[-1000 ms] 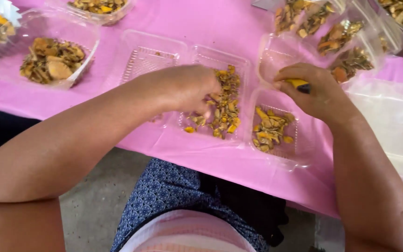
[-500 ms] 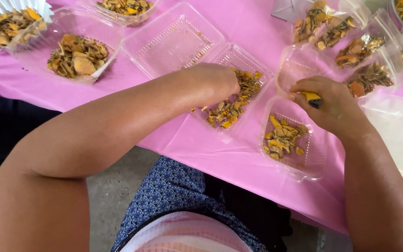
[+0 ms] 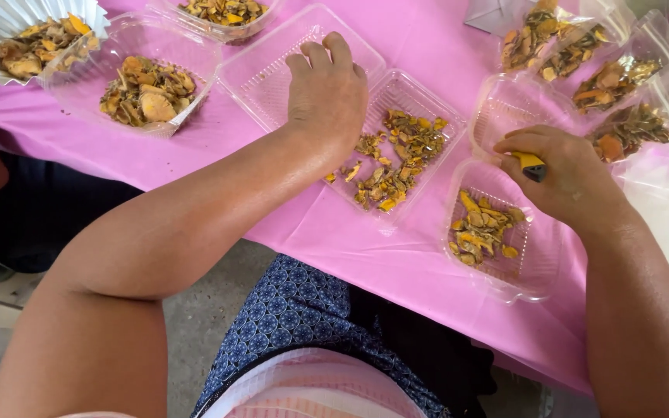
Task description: Sorting and cleaning dried turmeric pieces by hand and with a brush, then placing them into plastic containers.
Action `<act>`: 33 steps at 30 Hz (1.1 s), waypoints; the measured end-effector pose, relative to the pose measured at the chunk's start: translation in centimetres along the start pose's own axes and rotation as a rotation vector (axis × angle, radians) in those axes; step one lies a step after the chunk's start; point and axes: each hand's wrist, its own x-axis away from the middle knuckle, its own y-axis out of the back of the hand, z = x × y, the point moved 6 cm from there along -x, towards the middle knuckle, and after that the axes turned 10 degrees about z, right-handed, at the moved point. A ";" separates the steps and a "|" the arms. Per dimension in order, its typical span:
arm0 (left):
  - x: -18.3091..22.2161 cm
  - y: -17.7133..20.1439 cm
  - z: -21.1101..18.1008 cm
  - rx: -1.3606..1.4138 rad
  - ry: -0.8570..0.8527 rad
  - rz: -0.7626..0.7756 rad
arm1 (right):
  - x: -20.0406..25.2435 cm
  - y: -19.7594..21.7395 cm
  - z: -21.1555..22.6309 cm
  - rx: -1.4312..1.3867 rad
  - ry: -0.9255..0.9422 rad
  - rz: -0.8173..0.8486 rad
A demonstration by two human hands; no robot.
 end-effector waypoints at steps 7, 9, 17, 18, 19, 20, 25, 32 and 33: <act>-3.3 0.0 4.7 0.022 0.112 0.194 | 0.3 0.4 0.5 0.011 0.059 -0.029; -5.0 -1.9 6.5 0.000 0.198 0.363 | 0.0 0.1 0.3 0.007 0.069 -0.015; -5.9 -4.8 8.1 0.039 0.212 0.260 | -0.2 0.3 1.0 -0.007 0.069 0.019; -5.7 -4.3 8.3 -0.056 0.204 0.226 | -0.1 0.4 1.0 0.006 0.066 0.019; -6.0 -5.0 8.2 -0.055 0.193 0.228 | 0.0 0.1 0.9 0.004 0.056 0.022; -6.5 -5.4 8.7 0.023 0.235 0.256 | -0.1 0.1 0.9 -0.006 0.067 0.009; -7.9 -6.5 10.0 0.149 0.329 0.234 | -0.7 1.1 2.2 -0.131 0.112 -0.019; -6.8 -4.1 6.6 0.025 0.219 0.065 | -0.6 0.8 3.9 -0.175 0.214 0.038; -6.4 -3.2 5.9 0.020 0.157 -0.060 | -0.9 0.6 4.0 -0.188 0.195 0.044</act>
